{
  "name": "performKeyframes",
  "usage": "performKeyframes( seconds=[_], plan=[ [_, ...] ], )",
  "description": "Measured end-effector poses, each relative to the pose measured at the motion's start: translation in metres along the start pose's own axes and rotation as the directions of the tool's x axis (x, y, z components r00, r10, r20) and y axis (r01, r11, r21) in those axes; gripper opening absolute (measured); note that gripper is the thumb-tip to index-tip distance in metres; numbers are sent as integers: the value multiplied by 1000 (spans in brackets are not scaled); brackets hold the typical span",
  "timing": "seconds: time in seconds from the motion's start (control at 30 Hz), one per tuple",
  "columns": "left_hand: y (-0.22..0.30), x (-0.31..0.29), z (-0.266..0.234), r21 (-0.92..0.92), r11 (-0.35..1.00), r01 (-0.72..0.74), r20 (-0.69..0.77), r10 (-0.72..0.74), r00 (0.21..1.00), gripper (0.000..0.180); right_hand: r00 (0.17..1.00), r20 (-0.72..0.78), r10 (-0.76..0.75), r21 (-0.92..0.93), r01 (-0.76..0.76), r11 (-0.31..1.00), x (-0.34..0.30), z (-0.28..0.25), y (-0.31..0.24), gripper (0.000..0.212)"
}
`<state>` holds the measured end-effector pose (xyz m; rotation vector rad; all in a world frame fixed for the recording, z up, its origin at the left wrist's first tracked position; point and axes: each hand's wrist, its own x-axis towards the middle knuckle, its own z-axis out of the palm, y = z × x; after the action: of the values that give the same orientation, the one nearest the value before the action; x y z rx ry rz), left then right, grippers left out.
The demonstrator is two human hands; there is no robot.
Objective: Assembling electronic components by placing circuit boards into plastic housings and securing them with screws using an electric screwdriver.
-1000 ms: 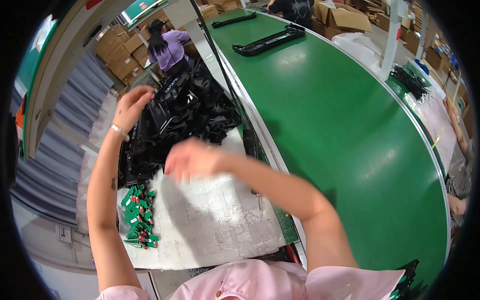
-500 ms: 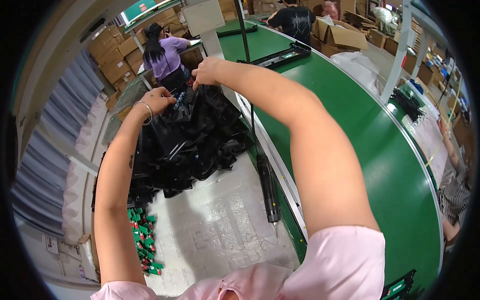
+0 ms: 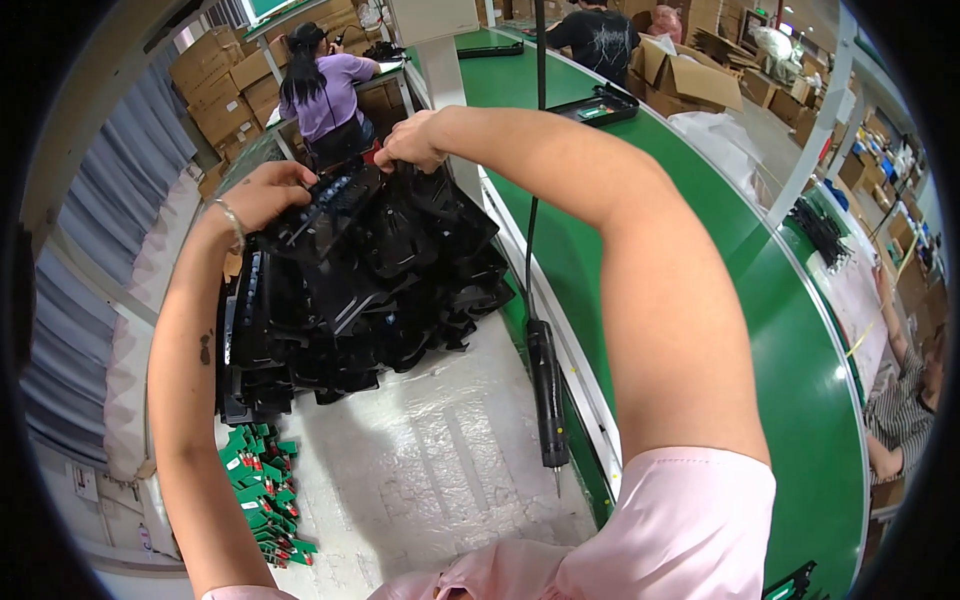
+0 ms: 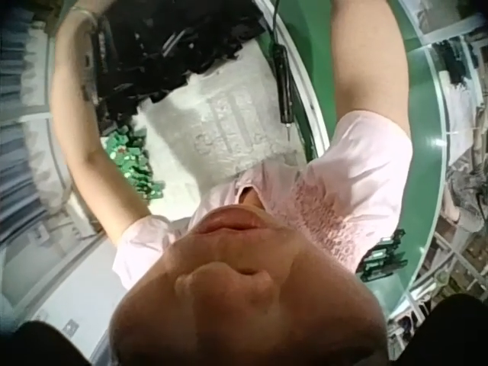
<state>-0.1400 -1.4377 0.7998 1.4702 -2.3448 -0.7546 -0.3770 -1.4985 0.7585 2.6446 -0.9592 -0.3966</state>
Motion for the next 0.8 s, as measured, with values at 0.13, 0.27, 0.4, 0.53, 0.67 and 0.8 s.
performKeyframes(
  seconds=[0.13,0.27,0.4,0.53,0.67,0.8],
  plan=[
    [-17,-21,-17,-175,984,3,-45,-11,999,26,981,6,194,217,-190,957,2,6,-4,50],
    [-10,-55,-27,-415,909,-49,-115,1,993,26,997,72,-7,-42,10,999,12,13,0,60],
    [1,-79,-23,-479,875,-73,-93,32,995,26,1000,31,1,-161,4,987,2,18,3,69],
    [-13,-109,-6,-505,849,-154,-256,23,966,32,993,-5,-116,-287,110,952,11,4,4,53],
    [-6,-142,-3,-597,796,-99,-193,-23,981,32,978,21,-207,-205,207,957,29,7,5,40],
    [-11,-170,12,-529,825,-199,-300,37,953,35,972,50,-231,-119,236,965,14,-5,9,31]
  ],
)
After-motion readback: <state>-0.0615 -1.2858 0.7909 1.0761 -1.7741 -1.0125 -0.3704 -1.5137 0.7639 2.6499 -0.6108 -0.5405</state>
